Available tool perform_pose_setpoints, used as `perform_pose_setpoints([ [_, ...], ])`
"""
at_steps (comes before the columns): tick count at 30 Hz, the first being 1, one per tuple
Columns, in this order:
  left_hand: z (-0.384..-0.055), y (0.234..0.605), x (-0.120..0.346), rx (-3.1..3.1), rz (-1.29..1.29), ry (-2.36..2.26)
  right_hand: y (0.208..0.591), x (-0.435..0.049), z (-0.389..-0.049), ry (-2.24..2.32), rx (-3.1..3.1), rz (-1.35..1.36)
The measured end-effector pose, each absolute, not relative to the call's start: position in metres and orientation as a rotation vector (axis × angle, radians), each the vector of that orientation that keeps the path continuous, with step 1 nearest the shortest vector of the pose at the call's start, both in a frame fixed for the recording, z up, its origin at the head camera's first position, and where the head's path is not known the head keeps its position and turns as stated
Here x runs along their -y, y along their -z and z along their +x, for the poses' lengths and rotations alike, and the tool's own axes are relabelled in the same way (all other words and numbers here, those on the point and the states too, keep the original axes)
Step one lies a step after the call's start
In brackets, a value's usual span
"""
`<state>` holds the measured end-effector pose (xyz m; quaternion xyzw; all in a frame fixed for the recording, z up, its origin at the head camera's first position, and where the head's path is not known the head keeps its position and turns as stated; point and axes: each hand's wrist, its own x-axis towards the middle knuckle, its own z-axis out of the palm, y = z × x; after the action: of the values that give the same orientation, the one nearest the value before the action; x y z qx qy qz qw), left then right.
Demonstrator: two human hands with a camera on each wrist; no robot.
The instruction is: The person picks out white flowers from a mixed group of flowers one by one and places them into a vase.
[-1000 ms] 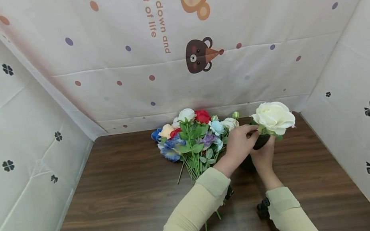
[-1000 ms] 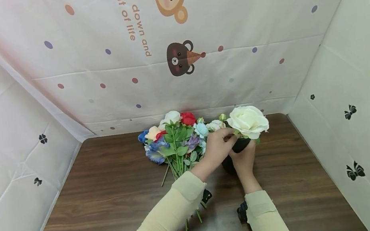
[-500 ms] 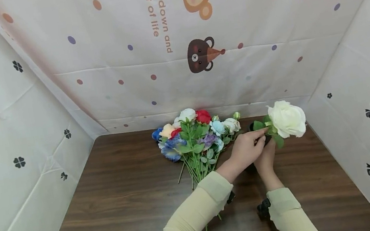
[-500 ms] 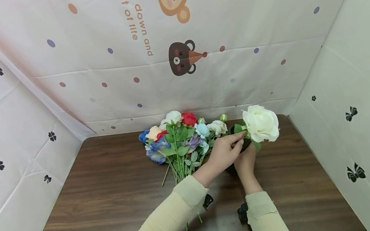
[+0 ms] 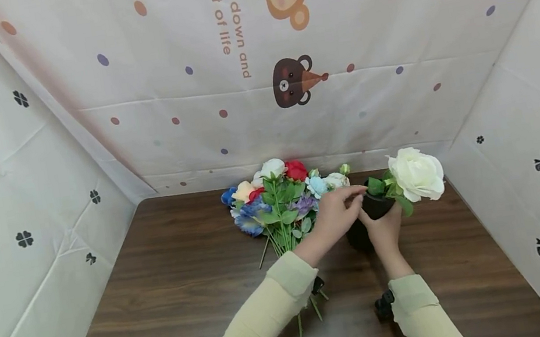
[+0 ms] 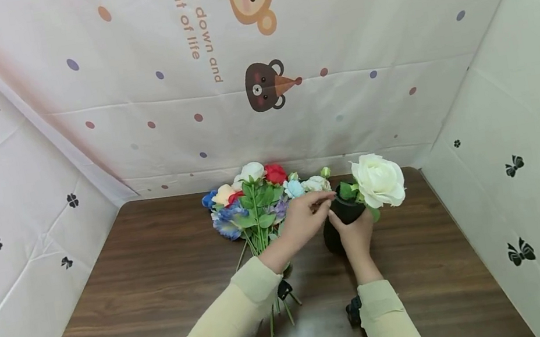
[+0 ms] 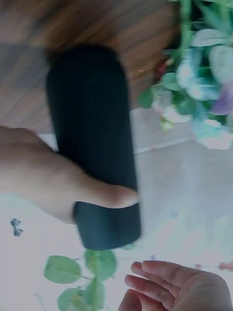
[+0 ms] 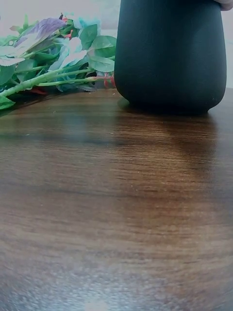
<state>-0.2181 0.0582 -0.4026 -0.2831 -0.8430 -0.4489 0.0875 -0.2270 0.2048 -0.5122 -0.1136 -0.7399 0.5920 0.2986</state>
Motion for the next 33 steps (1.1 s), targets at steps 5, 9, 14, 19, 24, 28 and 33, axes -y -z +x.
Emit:
perform_pose_setpoints([
  [5, -0.233, 0.404, -0.031, 2.507, -0.739, 1.338, 0.512, -0.204, -0.227, -1.566, 1.960, -0.291],
  [9, -0.248, 0.412, -0.005, 2.556, -0.580, 1.405, 0.511, -0.205, -0.227, -1.609, 1.960, -0.287],
  [14, -0.266, 0.432, 0.025, 2.689, -0.321, 1.446, 0.513, -0.207, -0.225, -1.654, 1.947, -0.283],
  [19, -0.277, 0.448, 0.044, 2.765, -0.123, 1.461, 0.512, -0.209, -0.224, -1.658, 1.962, -0.290],
  [24, -0.287, 0.460, 0.053, 2.834, 0.017, 1.400, 0.513, -0.208, -0.225, -1.649, 1.973, -0.297],
  [28, -0.295, 0.468, 0.058, 2.899, 0.105, 1.355, 0.513, -0.207, -0.225, -1.638, 1.962, -0.292],
  [33, -0.303, 0.479, 0.061, 2.951, 0.115, 1.348, 0.513, -0.207, -0.227, -1.618, 1.960, -0.289],
])
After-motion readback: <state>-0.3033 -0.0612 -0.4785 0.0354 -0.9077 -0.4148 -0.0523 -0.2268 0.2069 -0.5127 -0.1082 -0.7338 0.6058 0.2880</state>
